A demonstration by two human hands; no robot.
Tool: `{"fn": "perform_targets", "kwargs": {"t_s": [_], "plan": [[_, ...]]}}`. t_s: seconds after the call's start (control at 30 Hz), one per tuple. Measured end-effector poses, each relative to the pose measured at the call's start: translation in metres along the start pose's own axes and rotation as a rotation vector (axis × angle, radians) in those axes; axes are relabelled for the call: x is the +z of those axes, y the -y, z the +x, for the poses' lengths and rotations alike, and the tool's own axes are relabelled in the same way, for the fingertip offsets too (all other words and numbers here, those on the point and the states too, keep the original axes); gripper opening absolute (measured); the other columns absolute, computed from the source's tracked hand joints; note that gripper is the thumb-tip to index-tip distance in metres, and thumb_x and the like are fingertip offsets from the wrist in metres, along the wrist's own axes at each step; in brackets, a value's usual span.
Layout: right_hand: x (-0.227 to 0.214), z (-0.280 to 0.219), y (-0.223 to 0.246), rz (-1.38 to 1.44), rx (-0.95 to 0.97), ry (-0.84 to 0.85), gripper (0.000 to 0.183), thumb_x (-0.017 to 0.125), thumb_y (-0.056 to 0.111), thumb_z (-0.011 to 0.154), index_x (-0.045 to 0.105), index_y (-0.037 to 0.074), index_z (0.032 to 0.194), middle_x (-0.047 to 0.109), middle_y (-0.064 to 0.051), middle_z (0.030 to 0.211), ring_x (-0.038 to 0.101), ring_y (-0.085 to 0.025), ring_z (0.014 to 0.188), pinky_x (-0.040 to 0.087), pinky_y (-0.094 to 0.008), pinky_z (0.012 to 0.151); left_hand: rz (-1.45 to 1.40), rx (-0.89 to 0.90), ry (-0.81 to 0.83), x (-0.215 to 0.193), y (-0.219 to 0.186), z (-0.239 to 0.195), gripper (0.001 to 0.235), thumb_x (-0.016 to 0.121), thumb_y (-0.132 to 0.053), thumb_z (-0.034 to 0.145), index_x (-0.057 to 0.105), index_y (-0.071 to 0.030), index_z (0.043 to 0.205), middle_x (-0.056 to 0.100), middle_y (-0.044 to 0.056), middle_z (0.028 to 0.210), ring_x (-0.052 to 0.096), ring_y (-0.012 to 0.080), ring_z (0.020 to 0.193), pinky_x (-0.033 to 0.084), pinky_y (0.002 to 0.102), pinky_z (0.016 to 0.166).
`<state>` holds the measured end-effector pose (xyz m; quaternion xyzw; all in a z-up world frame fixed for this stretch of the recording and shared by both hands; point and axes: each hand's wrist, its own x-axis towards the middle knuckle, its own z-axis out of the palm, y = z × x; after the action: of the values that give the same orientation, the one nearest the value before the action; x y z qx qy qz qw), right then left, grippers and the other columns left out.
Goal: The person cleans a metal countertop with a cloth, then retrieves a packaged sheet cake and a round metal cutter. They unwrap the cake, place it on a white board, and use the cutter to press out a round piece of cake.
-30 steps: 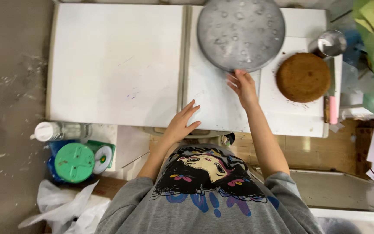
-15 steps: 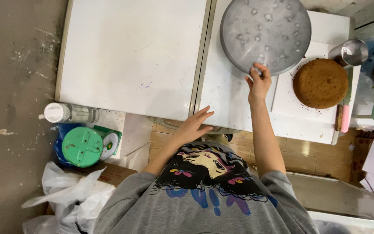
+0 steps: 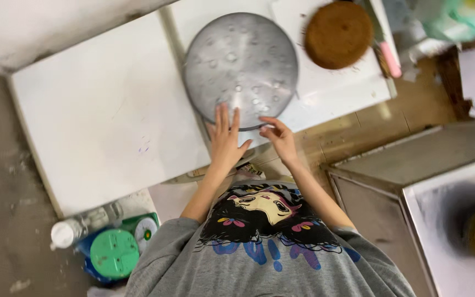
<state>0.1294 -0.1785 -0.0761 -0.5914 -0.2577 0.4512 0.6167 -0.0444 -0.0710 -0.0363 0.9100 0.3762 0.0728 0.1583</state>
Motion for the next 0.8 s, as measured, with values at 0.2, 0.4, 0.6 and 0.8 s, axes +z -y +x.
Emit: {"fn": "perform_targets", "kwargs": {"t_s": [0.2, 0.4, 0.6, 0.8], "plan": [[-0.071, -0.089, -0.014, -0.005, -0.091, -0.06, 0.038, 0.069, 0.008, 0.096, 0.064, 0.001, 0.133, 0.074, -0.011, 0.117, 0.069, -0.01, 0.103, 0.056, -0.026, 0.09, 0.094, -0.012, -0.033, -0.028, -0.026, 0.003, 0.112, 0.083, -0.051, 0.08, 0.022, -0.006, 0.162, 0.007, 0.027, 0.169, 0.008, 0.0438, 0.157, 0.011, 0.074, 0.12], [-0.178, -0.211, -0.053, 0.028, 0.25, -0.439, 0.038, 0.056, 0.027, 0.118, 0.077, -0.004, 0.113, 0.071, -0.012, 0.071, 0.047, -0.008, 0.048, 0.035, -0.024, 0.043, -0.086, 0.3, -0.041, -0.005, -0.116, -0.014, 0.051, 0.078, -0.035, 0.096, 0.05, -0.02, 0.136, 0.061, 0.017, 0.13, 0.045, 0.0372, 0.137, 0.034, 0.054, 0.121], [-0.24, -0.329, -0.057, -0.089, -0.261, -0.825, 0.035, 0.062, 0.024, 0.112, 0.064, -0.005, 0.132, 0.075, -0.012, 0.111, 0.072, -0.013, 0.091, 0.056, -0.026, 0.08, -0.431, 0.6, 0.356, 0.055, -0.291, -0.028, 0.024, 0.066, -0.015, 0.102, 0.07, -0.013, 0.125, 0.074, 0.01, 0.098, 0.071, 0.0247, 0.083, 0.056, 0.038, 0.077], [-0.277, -0.427, -0.065, 0.18, 0.401, -1.224, 0.039, 0.059, 0.028, 0.112, 0.078, -0.006, 0.115, 0.07, -0.026, 0.085, 0.055, -0.027, 0.068, 0.041, -0.037, 0.062, -0.586, 1.041, 0.444, 0.076, -0.445, -0.047, 0.017, 0.071, -0.014, 0.09, 0.076, -0.005, 0.103, 0.075, 0.014, 0.097, 0.074, 0.0276, 0.081, 0.058, 0.036, 0.074]]}}
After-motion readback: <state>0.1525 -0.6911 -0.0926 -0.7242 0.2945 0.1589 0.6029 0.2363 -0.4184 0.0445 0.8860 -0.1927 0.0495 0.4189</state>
